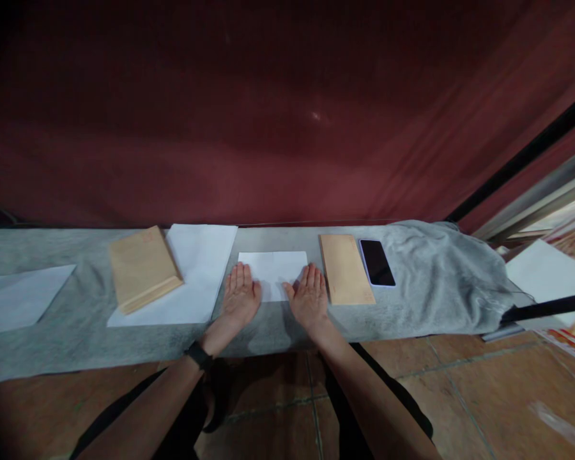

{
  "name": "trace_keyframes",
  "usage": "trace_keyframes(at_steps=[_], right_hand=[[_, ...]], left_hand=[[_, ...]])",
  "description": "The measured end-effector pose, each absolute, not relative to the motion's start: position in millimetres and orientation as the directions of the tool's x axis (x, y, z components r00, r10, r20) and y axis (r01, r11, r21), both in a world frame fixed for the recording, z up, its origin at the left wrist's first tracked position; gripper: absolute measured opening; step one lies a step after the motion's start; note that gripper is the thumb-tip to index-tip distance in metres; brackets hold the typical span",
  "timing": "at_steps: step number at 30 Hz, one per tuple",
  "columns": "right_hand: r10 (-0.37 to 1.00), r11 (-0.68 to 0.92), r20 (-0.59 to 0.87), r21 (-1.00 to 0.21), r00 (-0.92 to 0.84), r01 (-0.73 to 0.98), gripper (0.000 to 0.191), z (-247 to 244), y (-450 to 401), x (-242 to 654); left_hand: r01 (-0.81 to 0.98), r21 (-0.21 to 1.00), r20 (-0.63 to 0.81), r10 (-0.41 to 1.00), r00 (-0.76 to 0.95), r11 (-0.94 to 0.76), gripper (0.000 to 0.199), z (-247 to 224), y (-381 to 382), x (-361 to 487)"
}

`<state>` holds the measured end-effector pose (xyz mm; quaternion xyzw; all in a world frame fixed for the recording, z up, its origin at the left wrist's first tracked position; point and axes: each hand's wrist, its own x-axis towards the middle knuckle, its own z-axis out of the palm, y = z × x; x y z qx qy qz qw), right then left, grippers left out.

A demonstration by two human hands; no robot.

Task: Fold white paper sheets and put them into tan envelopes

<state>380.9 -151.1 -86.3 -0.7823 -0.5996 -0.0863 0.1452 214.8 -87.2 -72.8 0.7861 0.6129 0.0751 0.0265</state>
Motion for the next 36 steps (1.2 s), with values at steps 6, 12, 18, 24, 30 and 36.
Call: trace_keyframes(at_steps=[6, 12, 18, 24, 30, 36], right_hand=[[0.909, -0.287, 0.285, -0.100, 0.304, 0.953, 0.078, -78, -151, 382], [0.965, -0.132, 0.195, -0.207, 0.173, 0.969, 0.068, -61, -137, 386], [0.991, 0.054, 0.135, -0.361, -0.005, 0.931, 0.063, -59, -113, 378], [0.992, 0.040, 0.125, -0.348, 0.004, 0.937, 0.062, -67, -100, 371], [0.992, 0.024, 0.123, -0.298, 0.013, 0.954, 0.059, -66, -98, 368], [0.994, 0.000, 0.104, -0.261, 0.028, 0.965, 0.056, -63, -95, 369]], left_hand=[[0.956, 0.108, 0.117, 0.958, 0.260, -0.273, 0.062, -63, -88, 211], [0.858, 0.156, 0.155, 0.870, 0.468, -0.489, 0.061, -53, -79, 219], [0.767, 0.186, 0.137, 0.789, 0.599, -0.614, 0.057, -57, -66, 238], [0.779, 0.147, 0.080, 0.792, 0.605, -0.610, 0.057, -60, -61, 244], [0.798, 0.131, 0.076, 0.808, 0.584, -0.589, 0.058, -61, -59, 242], [0.825, 0.130, 0.072, 0.835, 0.545, -0.550, 0.056, -62, -55, 242]])
